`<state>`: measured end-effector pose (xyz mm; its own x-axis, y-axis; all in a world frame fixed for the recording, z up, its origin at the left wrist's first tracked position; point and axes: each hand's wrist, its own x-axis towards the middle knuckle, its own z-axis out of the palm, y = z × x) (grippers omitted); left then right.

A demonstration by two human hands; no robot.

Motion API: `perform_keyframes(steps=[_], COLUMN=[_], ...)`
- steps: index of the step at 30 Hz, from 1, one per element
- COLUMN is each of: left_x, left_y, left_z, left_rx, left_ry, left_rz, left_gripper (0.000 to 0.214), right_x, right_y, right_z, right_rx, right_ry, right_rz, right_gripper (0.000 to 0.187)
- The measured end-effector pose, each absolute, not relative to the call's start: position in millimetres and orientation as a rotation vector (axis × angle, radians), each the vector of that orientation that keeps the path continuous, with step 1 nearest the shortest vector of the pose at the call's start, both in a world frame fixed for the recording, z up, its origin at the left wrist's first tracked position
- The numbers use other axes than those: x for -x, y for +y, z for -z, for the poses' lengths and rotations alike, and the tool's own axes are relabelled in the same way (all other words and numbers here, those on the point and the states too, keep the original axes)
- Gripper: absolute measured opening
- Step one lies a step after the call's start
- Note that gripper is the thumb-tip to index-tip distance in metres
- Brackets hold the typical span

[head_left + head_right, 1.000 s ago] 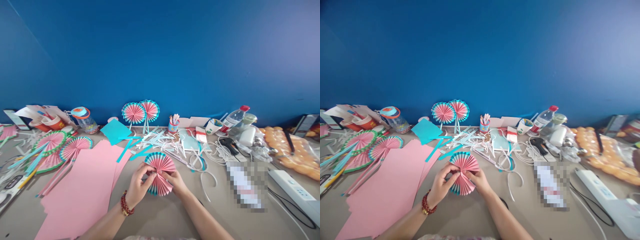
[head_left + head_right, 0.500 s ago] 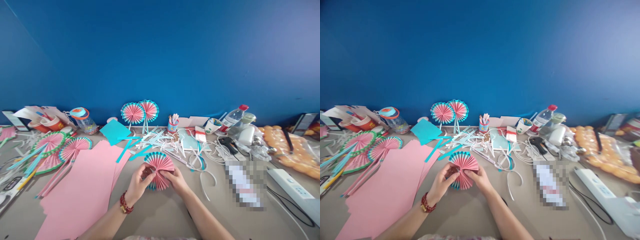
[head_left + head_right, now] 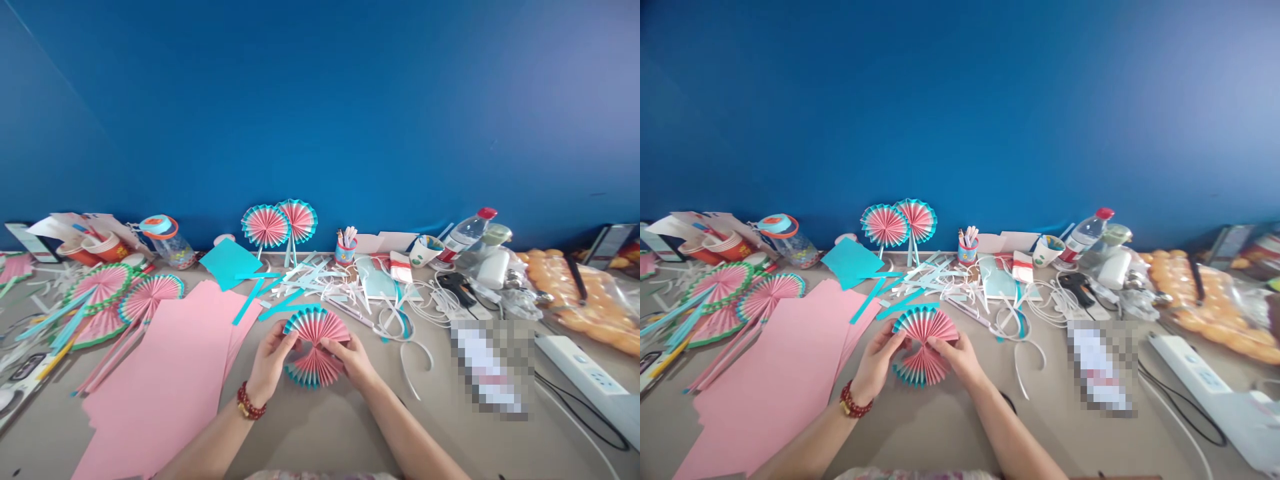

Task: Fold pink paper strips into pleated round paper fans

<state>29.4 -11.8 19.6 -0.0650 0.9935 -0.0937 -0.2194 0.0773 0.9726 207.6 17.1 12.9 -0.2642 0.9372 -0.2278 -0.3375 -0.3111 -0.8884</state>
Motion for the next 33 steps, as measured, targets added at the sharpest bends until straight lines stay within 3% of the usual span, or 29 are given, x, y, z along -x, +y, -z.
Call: perform_keyframes(steps=[7, 22, 33], left_x=[-32.9, -46.4, -43.1], left_y=[-12.0, -15.9, -16.1], left_z=[-23.3, -26.3, -19.4], left_rx=[-0.929, -0.996, -1.031], left_ry=[1.080, 0.986, 1.058], left_rz=[-1.288, -1.242, -1.246], left_gripper=[0.023, 0.040, 0.034], right_x=[-207.0, -205.0, -208.0], right_y=[23.2, 23.1, 24.3], right_z=[-8.6, -8.5, -8.8], right_rx=[1.036, 0.992, 0.947], right_ry=[-0.736, -0.726, -0.777], right_rz=[-1.622, -1.543, -1.524], right_gripper=[0.032, 0.035, 0.029])
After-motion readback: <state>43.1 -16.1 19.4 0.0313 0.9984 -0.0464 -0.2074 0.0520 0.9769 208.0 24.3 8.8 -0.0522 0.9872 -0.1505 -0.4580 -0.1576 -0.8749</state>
